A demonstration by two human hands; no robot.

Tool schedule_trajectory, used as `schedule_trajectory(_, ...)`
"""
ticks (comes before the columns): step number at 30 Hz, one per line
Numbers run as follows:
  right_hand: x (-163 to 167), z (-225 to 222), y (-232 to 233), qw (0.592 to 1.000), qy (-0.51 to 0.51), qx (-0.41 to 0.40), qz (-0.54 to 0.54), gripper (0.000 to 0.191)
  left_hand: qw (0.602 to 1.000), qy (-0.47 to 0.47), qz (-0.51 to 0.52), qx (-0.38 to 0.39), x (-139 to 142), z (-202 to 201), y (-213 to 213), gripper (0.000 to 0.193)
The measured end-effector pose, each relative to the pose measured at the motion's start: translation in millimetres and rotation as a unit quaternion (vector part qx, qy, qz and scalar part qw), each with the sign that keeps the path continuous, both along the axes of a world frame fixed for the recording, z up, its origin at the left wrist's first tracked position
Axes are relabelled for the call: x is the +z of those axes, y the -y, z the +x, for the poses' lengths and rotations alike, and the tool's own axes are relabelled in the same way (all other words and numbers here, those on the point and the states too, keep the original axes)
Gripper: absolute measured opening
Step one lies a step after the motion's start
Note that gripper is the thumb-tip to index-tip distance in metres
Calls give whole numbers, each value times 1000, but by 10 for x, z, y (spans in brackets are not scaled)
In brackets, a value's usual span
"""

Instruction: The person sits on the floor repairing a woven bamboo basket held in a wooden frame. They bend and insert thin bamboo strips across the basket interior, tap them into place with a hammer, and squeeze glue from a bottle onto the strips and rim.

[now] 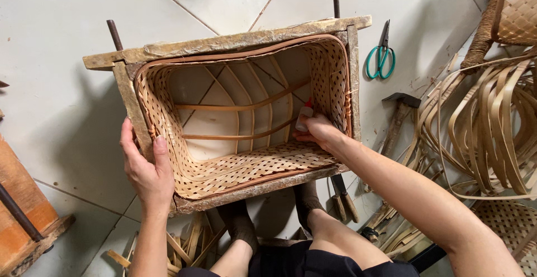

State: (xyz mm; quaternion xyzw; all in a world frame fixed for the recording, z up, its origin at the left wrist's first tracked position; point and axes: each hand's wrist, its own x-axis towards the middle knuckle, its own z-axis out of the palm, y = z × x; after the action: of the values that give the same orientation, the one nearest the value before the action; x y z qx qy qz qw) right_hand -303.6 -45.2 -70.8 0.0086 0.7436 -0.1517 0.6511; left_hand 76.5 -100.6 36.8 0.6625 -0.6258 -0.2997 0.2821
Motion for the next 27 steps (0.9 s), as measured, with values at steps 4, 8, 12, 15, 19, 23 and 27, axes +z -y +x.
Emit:
schedule_trajectory(4, 2, -2, 4, 1000, -12, 2, 2, 37, 1000, -9, 7, 4, 14, -7, -2, 63)
schedule_trajectory(8, -37, -27, -21, 1000, -6, 27, -5, 42, 1000, -6, 12, 3, 21, -14, 12, 63)
schedule_trajectory(12, -96, -63, -63, 1000, -8, 28, -1, 46, 1000, -9, 27, 11, -1, -5, 3, 64)
schedule_trajectory(15, -18, -31, -77, 992, -51, 114, -14, 53, 1000, 1, 3, -1, -25, 11, -18, 63)
schedule_trajectory(19, 435, 147, -30, 952, -100, 262, -123, 54, 998, -32, 39, 29, -52, 5, 4, 68)
schedule_trajectory(23, 1095, 220, 172, 910, -72, 203, -355, 44, 1000, 1, -13, 6, -11, -25, 47, 74)
schedule_trajectory(27, 1504, -366, 297, 805, -147, 122, -562, 36, 994, 82, -69, -18, 68, -111, 17, 85)
